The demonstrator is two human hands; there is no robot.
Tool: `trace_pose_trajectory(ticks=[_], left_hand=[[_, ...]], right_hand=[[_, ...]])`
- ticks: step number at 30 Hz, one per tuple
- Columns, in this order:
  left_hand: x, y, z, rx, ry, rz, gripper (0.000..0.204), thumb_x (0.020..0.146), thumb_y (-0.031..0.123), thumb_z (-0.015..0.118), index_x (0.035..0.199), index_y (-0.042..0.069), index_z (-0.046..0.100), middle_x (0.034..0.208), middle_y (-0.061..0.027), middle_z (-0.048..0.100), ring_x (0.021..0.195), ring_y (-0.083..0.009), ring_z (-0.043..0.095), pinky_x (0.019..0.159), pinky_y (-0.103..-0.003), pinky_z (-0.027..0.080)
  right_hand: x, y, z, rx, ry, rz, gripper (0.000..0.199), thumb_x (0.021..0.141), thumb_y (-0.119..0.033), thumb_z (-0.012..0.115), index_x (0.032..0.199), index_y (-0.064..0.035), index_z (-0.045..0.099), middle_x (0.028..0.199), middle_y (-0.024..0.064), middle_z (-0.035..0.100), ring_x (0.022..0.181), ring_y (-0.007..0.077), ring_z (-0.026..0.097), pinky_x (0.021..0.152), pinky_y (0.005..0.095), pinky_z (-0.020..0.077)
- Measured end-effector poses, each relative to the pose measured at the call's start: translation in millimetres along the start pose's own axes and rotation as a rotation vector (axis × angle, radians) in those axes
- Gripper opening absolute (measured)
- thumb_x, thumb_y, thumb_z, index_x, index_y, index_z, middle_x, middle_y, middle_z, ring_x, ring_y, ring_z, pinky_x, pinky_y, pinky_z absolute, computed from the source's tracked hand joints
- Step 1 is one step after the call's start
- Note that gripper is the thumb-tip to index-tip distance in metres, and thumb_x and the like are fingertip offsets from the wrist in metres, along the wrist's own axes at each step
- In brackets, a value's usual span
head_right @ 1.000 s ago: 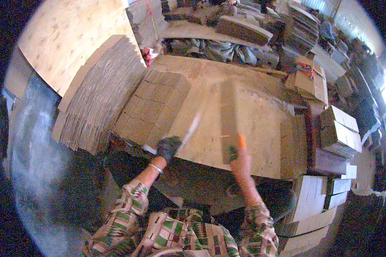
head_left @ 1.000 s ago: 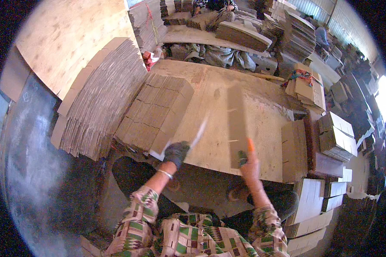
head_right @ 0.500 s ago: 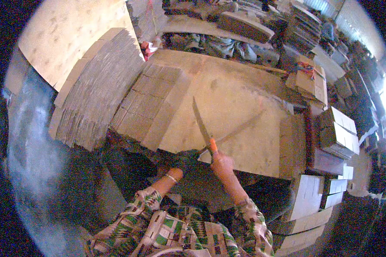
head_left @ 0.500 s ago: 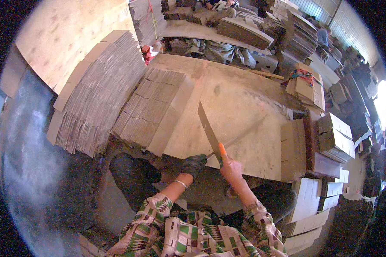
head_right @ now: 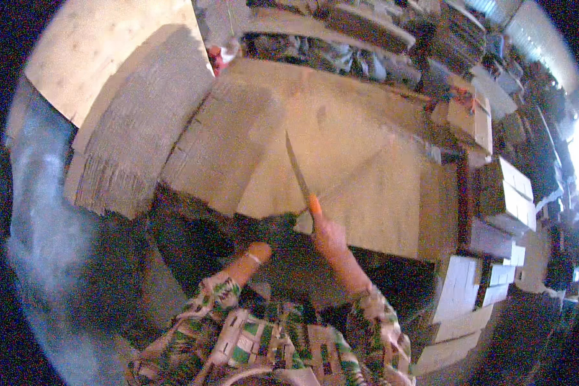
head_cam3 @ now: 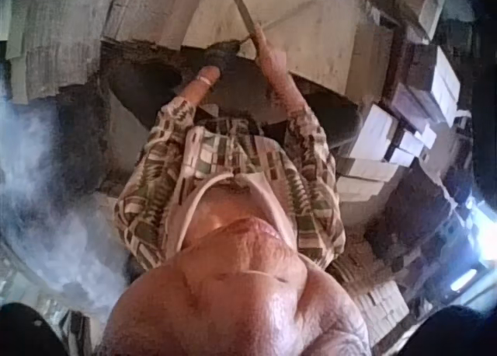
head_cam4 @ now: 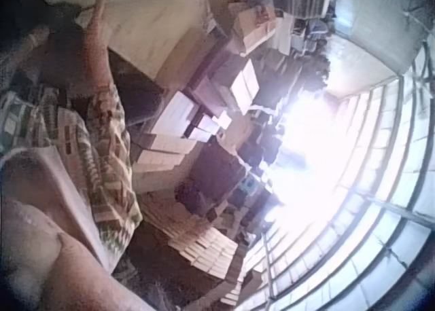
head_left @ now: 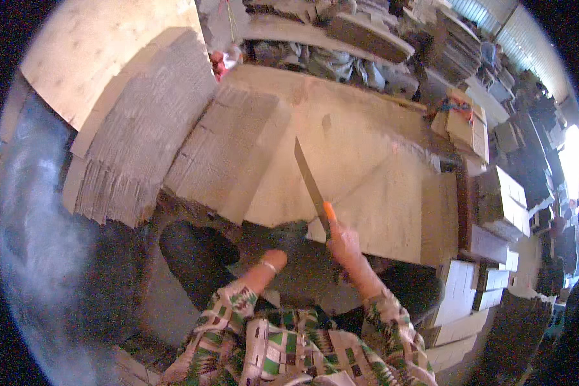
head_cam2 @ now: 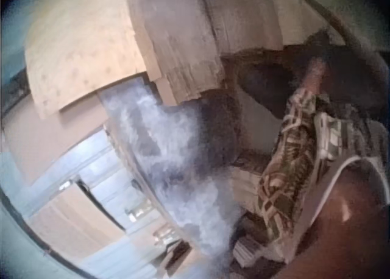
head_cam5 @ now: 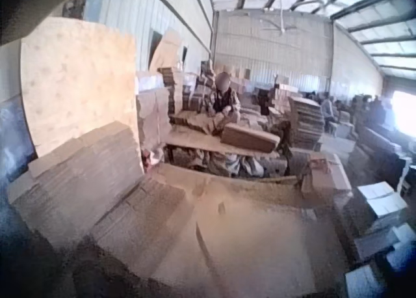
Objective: The person sits on the floor and uses a knife to cut large sheets of cardboard into smaller rectangular pieces. They repeatedly pick up sheets, cut them, and stack the resulting pieces on the table.
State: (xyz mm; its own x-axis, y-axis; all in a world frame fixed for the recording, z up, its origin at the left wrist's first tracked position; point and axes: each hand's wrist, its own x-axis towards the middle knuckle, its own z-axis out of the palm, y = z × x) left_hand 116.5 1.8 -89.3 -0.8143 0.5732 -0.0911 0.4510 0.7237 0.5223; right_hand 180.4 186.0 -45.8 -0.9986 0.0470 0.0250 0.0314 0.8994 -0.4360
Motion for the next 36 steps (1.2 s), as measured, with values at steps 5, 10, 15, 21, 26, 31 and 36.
trace_pose_trajectory(ticks=[5,10,15,21,26,31,36], left_hand=[[5.9,-11.3,8.1,0.001,-0.002,0.050,0.025,0.092,0.028,0.054,0.102,0.009,0.066,0.100,-0.0182,0.071,0.090,-0.0386,0.069,0.078,-0.051,0.054],[12.6,3.0,-6.3,0.041,-0.188,-0.097,0.030,0.089,0.032,0.058,0.106,0.009,0.067,0.104,-0.0188,0.071,0.096,-0.0385,0.069,0.081,-0.049,0.054],[14.0,-8.5,3.1,-0.014,-0.120,-0.070,0.030,0.088,0.032,0.059,0.105,0.009,0.066,0.103,-0.0200,0.070,0.095,-0.0384,0.069,0.081,-0.049,0.054],[8.3,-4.1,16.3,-0.003,-0.026,-0.051,0.030,0.090,0.031,0.054,0.107,0.010,0.066,0.102,-0.0201,0.071,0.096,-0.0379,0.069,0.083,-0.049,0.055],[12.7,3.5,8.2,-0.087,-0.083,-0.125,0.034,0.092,0.028,0.053,0.120,0.012,0.066,0.108,-0.0187,0.070,0.100,-0.0386,0.068,0.086,-0.048,0.054],[5.5,-1.8,-7.3,-0.254,-0.047,-0.111,0.058,0.090,0.050,0.061,0.129,0.007,0.062,0.124,-0.0215,0.065,0.116,-0.0385,0.062,0.099,-0.048,0.048],[26.1,-100.3,-75.9,0.414,0.421,-0.226,0.117,0.071,0.069,0.072,0.154,0.000,0.025,0.159,-0.0252,0.027,0.149,-0.0434,0.020,0.120,-0.060,0.012]], right_hand=[[1.8,1.2,-3.3,-0.014,0.037,0.072,0.104,0.067,0.009,0.063,0.158,-0.0191,0.022,0.076,0.0227,0.067,0.069,0.0442,0.066,0.061,0.0532,0.0519],[-1.7,3.1,-3.1,0.002,0.024,0.050,0.096,0.078,0.002,0.061,0.159,-0.0191,0.015,0.079,0.0243,0.069,0.069,0.0437,0.067,0.058,0.0538,0.0515],[-0.4,0.6,-3.9,-0.002,-0.044,0.121,0.106,0.066,0.007,0.066,0.158,-0.0225,0.022,0.083,0.0221,0.069,0.075,0.0418,0.067,0.063,0.0509,0.0524],[-7.2,-5.5,-10.1,-0.096,-0.076,0.110,0.109,0.065,0.004,0.070,0.159,-0.0230,0.022,0.084,0.0184,0.070,0.077,0.0385,0.069,0.063,0.0477,0.0540],[-8.3,17.6,30.6,-0.165,-0.087,0.117,0.109,0.068,0.004,0.069,0.160,-0.0237,0.016,0.088,0.0166,0.071,0.077,0.0383,0.069,0.063,0.0477,0.0547],[-4.9,5.9,11.4,-0.136,-0.229,0.147,0.103,0.073,0.006,0.061,0.161,-0.0194,0.012,0.098,0.0186,0.071,0.080,0.0406,0.069,0.065,0.0502,0.0543],[16.8,-10.2,-23.9,-0.054,0.079,0.147,0.090,0.076,0.005,0.058,0.157,-0.0138,0.024,0.109,0.0218,0.066,0.094,0.0425,0.066,0.071,0.0526,0.0537]])
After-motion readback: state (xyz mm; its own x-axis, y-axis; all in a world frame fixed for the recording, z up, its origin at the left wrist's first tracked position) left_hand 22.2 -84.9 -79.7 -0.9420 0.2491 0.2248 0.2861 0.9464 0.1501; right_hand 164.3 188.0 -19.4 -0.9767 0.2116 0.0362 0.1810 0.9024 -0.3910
